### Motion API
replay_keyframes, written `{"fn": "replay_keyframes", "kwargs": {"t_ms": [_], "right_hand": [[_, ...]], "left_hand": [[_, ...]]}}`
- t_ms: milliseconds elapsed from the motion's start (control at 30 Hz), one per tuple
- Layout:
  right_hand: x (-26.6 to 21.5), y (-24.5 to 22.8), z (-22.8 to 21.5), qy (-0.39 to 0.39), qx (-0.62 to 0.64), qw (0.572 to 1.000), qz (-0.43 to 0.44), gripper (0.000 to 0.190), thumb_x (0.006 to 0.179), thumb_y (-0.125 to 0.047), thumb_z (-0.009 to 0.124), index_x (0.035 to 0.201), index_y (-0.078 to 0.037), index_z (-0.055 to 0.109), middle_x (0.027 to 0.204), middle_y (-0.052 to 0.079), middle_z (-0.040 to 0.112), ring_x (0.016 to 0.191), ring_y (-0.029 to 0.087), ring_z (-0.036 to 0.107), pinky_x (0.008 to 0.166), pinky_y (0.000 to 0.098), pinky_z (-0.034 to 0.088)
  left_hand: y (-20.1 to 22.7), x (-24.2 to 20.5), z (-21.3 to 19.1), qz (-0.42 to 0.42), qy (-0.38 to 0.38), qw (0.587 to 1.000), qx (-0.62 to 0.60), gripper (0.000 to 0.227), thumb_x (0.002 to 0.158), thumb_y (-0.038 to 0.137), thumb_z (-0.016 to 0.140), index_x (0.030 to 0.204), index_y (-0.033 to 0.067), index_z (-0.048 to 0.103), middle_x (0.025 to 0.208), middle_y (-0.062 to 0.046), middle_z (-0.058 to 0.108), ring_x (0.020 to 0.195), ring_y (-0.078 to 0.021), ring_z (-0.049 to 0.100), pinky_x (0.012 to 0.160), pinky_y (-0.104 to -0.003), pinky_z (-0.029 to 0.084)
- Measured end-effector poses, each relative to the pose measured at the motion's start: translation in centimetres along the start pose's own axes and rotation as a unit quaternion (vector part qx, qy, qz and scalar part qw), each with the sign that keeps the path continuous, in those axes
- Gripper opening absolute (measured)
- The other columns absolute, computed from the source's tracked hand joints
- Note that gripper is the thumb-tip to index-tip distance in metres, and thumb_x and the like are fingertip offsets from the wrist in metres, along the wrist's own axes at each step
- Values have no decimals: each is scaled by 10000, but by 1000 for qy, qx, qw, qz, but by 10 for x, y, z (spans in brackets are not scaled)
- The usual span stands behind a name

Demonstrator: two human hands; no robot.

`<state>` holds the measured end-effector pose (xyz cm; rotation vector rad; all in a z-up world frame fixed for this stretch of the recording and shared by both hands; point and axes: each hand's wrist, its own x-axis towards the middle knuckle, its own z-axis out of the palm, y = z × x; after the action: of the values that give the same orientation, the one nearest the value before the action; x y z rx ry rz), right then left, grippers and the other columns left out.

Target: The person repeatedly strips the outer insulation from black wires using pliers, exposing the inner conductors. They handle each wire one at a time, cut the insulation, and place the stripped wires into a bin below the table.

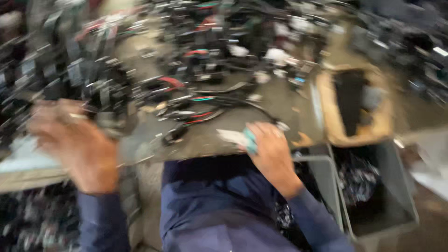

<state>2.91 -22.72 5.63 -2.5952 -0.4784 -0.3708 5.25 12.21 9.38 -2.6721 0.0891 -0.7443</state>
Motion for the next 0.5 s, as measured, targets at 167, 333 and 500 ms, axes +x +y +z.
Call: {"fn": "replay_keyframes", "kwargs": {"t_ms": [167,333,500], "right_hand": [[-6,19,38,11,-106,994,-5,537,943,-178,668,1423,17,528,1449,155,557,1421,315,459,1187,498,291],[-28,21,27,4,-4,1000,9,483,962,-75,636,1435,-24,556,1501,123,554,1463,282,448,1231,479,287],[8,31,23,63,19,998,-19,475,909,-28,674,1373,-62,579,1462,124,576,1444,305,466,1234,486,309]], "left_hand": [[53,67,32,137,-91,904,-395,530,704,-4,648,1233,33,624,1207,-191,639,1154,-396,585,967,-467,486],[84,83,66,233,-221,860,-396,629,687,-6,650,1311,67,619,1144,-164,646,1070,-388,595,847,-465,504],[75,100,50,183,-219,830,-479,327,875,167,718,1180,59,663,1077,-195,631,1008,-396,620,846,-454,508]]}}
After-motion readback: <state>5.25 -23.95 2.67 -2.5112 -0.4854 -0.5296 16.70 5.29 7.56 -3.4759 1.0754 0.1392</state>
